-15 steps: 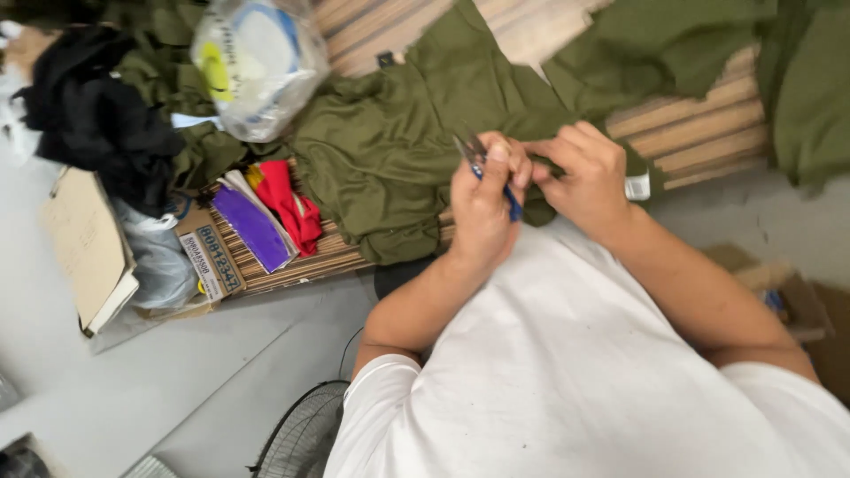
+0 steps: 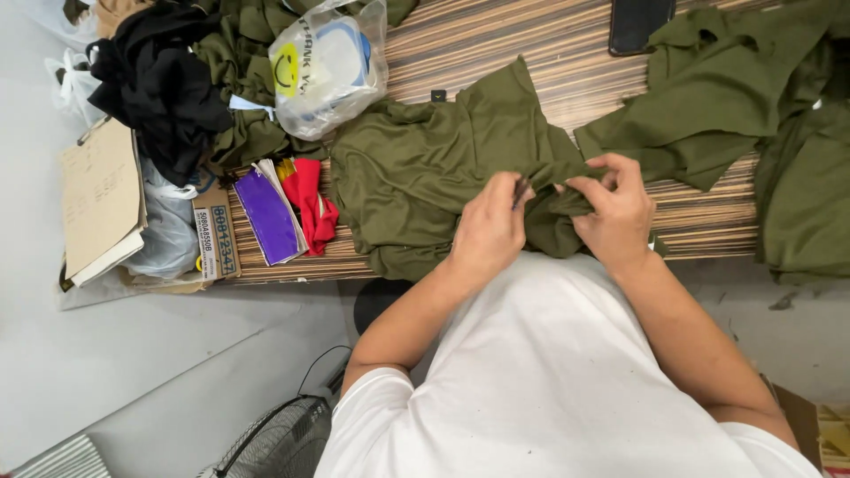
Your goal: The person uses a small knife to cut the fabric of a green garment laid out on a striped surface. They repeatedly hold the fabric taut with one hand while making small incisions with the other, then pull the cut pieces away.
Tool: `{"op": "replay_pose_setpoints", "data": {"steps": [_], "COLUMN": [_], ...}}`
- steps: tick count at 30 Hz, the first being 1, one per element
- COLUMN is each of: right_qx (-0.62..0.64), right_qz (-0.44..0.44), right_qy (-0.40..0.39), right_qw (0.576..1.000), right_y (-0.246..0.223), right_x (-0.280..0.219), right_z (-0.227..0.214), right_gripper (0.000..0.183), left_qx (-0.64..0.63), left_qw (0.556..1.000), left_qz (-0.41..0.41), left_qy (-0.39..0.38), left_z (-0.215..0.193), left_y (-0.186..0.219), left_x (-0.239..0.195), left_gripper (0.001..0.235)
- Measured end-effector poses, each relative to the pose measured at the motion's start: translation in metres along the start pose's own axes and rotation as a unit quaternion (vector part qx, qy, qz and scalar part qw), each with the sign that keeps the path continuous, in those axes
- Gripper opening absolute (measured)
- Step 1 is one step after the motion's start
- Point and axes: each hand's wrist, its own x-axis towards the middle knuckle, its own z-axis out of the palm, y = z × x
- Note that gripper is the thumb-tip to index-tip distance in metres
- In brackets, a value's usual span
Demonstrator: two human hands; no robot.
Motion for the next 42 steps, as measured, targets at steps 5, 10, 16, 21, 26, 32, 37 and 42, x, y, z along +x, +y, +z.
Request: {"op": "replay_pose_setpoints", "data": {"steps": [5,10,16,21,26,32,37,42], "right_qx": [-0.062,-0.055,-0.051,0.020,0.006,-0.052,0.137,0.355], "right_qz": [-0.037,-0.043,-0.052,-0.045,-0.041,0.030,0.159,0.241], "right_qy": [-0.017,-0.024,-0.026,-0.010,-0.029,-0.043,-0.243,-0.443], "right_qw": [0.997,0.997,0.997,0.999,0.999,0.997,0.947,0.787], "right_y": [-0.011,-0.014,-0.007,-0.023,-0.026,-0.039,-0.060,0.006], "right_x": [-0.005,-0.002,-0.013,-0.014,-0.021,-0.024,0.039,0.082], "right_z": [0.005,0.007,0.024,0.004,0.011,0.011,-0.046,-0.089], "right_gripper": [0.035,0.034,0.027,0.040,0.037,0.019,0.036,0.037], "left_qx": [0.147,0.080,0.050,0.013,0.037,-0.106,-0.345,-0.396], "left_qw": [0.954,0.950,0.949,0.955,0.941,0.911,0.879,0.874], "left_qz": [-0.092,-0.140,-0.158,-0.204,-0.143,-0.160,-0.236,-0.233], "left_qy": [-0.243,-0.266,-0.267,-0.215,-0.304,-0.366,-0.231,-0.161], "left_z": [0.001,-0.003,-0.011,-0.049,-0.041,-0.058,-0.047,-0.072], "left_y": [0.005,0.001,0.028,0.038,0.043,0.056,-0.013,-0.003], "left_x": [-0.014,-0.012,-0.023,-0.012,-0.022,-0.025,-0.008,0.032], "left_gripper": [0.011,0.009,0.014,0.023,0.022,0.021,0.015,0.025]}}
